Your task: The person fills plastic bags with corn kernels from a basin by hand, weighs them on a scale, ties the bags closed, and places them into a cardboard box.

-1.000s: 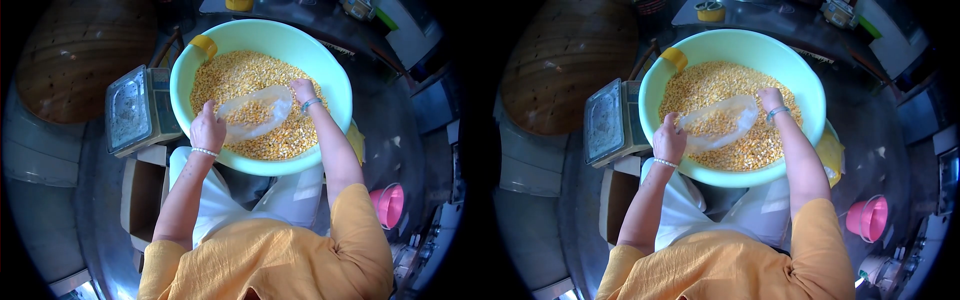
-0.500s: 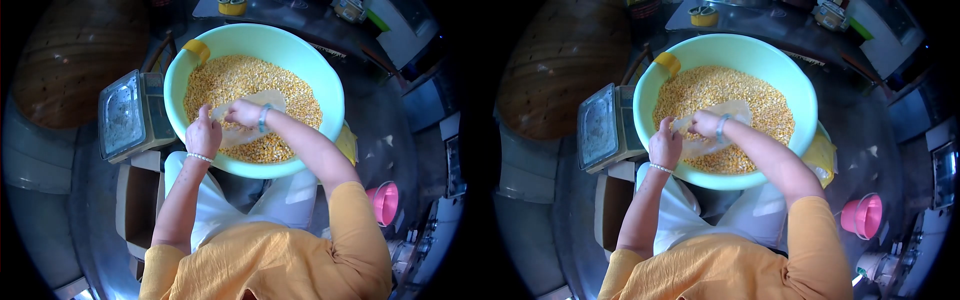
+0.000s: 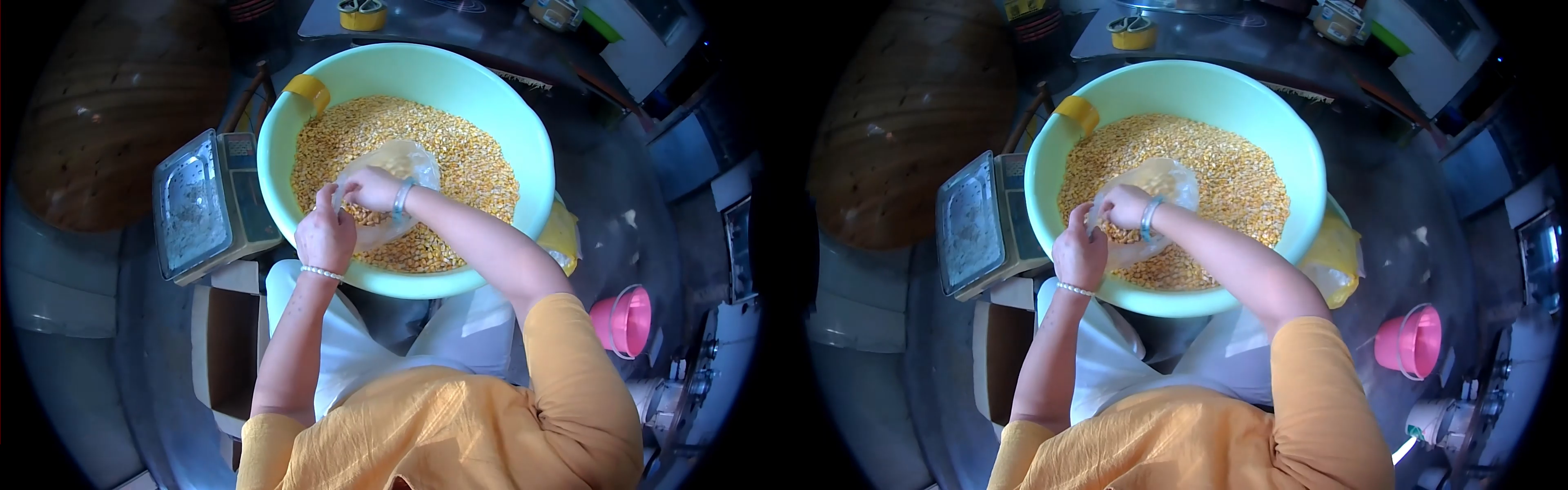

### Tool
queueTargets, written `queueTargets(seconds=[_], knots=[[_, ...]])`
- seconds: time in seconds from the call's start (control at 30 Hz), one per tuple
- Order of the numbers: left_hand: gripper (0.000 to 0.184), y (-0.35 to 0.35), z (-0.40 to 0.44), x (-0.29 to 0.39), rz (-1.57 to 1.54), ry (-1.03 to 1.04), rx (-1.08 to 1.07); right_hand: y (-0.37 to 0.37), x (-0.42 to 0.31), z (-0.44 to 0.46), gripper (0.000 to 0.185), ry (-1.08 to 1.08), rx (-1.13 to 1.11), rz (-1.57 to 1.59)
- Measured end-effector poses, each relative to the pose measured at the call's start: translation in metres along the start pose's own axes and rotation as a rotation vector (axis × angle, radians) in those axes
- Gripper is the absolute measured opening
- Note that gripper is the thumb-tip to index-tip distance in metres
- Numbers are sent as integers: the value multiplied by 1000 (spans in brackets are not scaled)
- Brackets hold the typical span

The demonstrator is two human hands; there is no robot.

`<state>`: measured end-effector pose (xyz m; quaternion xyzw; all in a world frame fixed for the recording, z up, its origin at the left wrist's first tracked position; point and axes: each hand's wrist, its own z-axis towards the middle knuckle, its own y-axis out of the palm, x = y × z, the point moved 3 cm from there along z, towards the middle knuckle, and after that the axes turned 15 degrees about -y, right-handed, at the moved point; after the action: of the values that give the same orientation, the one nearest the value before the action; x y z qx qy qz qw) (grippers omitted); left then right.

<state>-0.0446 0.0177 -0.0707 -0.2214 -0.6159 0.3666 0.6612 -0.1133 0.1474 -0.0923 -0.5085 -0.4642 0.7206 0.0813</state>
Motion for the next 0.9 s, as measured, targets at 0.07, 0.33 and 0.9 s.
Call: queueTargets(seconds=[0.07,0.33,0.9], knots=[[37,1,0,-1,-6,21,22,-12,5,-12,16,-34,165,20],[37,2,0,-1,33,25,4,-65,13,-78,17,184,8,-433],[34,1,-1,2,94,0,-45,-75,35,-110,13,-17,156,-256]])
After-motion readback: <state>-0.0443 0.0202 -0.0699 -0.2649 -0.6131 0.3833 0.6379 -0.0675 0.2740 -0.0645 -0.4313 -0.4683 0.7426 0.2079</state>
